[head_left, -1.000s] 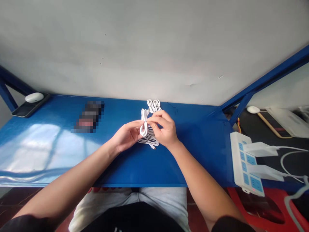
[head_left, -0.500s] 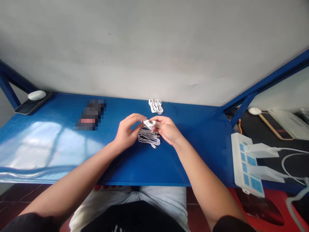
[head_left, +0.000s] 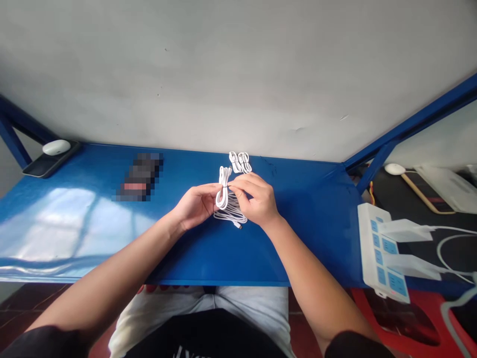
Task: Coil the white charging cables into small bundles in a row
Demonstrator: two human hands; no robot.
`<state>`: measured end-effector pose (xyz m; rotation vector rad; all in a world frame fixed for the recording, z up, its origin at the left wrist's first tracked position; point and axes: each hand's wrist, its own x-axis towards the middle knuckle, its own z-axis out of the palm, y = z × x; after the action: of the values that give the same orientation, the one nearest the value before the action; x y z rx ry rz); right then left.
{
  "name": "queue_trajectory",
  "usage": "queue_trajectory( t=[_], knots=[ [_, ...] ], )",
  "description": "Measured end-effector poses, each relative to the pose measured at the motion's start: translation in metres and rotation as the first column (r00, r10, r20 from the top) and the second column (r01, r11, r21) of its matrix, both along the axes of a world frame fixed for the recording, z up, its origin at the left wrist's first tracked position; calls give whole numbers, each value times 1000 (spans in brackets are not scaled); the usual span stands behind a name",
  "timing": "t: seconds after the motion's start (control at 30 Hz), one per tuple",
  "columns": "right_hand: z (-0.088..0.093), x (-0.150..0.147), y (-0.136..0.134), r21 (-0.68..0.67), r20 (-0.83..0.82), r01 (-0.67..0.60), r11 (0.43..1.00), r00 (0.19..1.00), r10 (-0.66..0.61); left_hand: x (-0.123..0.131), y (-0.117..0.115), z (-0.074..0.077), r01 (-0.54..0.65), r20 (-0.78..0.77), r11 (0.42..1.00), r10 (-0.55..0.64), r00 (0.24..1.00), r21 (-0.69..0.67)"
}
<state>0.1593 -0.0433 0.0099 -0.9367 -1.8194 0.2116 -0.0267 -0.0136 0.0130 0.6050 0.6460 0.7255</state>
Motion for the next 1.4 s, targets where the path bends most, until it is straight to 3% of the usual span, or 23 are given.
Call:
queue_trajectory(
  t=[0.17,0.23,0.3,0.37,0.43,0.5,0.53,0.57,0.6,0.63,0.67,0.73,0.8,0.87,0.9,0.93,1.0,1.13,1.2,1.27,1.3,1.33,1.4],
  knots=[
    [4,-3,-4,-135,-105,23,991,994,-37,2,-4,-2,-27,-56,983,38,998,182],
    [4,-5,-5,-246,-187,-6,969,982,-42,3,-7,-4,-84,-97,939,122,988,332],
    [3,-7,-4,-398,-291,-62,915,955,-62,3,-9,-8,-131,-148,848,238,960,513],
    [3,-8,-2,-565,-414,-157,810,903,-113,1,-9,-12,-99,-215,669,370,904,736],
    [5,-6,0,-686,-544,-308,659,819,-183,-2,-7,-15,37,-240,384,495,835,923],
    [7,-2,2,-732,-645,-487,476,721,-253,-6,-5,-16,195,-205,80,568,797,978],
    [8,0,3,-734,-671,-562,381,685,-282,-8,-3,-16,249,-185,-32,579,794,968],
    [9,2,3,-727,-686,-616,303,664,-297,-9,-2,-16,280,-171,-102,581,796,955],
    [10,4,3,-720,-694,-645,257,659,-292,-9,-2,-15,295,-172,-124,580,796,947],
    [10,5,3,-720,-694,-646,251,670,-265,-9,-2,-15,290,-183,-96,582,792,952],
    [9,5,2,-731,-680,-615,297,698,-227,-9,-3,-15,263,-200,-22,586,785,965],
    [8,3,1,-734,-582,-444,515,801,-139,-7,-4,-16,139,-249,228,571,782,964],
    [6,1,0,-638,-384,-206,742,920,-75,-4,-4,-17,-9,-284,502,503,816,865],
    [5,-1,0,-506,-194,-59,860,980,-47,-1,-4,-18,-80,-279,668,412,867,740],
    [5,-1,0,-484,-144,-36,875,989,-39,-1,-3,-18,-84,-275,697,387,880,712],
    [4,-1,0,-502,-137,-36,864,990,-38,-1,-3,-18,-76,-278,687,389,878,722],
    [4,0,1,-629,-245,-112,770,968,-60,-3,-1,-18,-5,-292,557,442,848,831],
    [6,2,4,-776,-597,-493,393,775,-206,-8,2,-16,215,-218,69,528,821,974],
    [7,4,4,-754,-657,-611,241,698,-284,-10,3,-16,267,-188,-73,534,824,961],
    [7,4,4,-734,-677,-649,198,680,-281,-9,1,-16,269,-183,-88,534,826,959],
    [7,3,4,-734,-679,-639,230,690,-250,-9,-1,-16,248,-187,-43,536,823,968],
    [7,2,3,-738,-669,-605,299,713,-208,-8,-2,-16,212,-198,37,545,815,977],
    [6,0,2,-726,-595,-459,513,793,-131,-6,-4,-16,102,-240,267,558,795,958]
  ],
)
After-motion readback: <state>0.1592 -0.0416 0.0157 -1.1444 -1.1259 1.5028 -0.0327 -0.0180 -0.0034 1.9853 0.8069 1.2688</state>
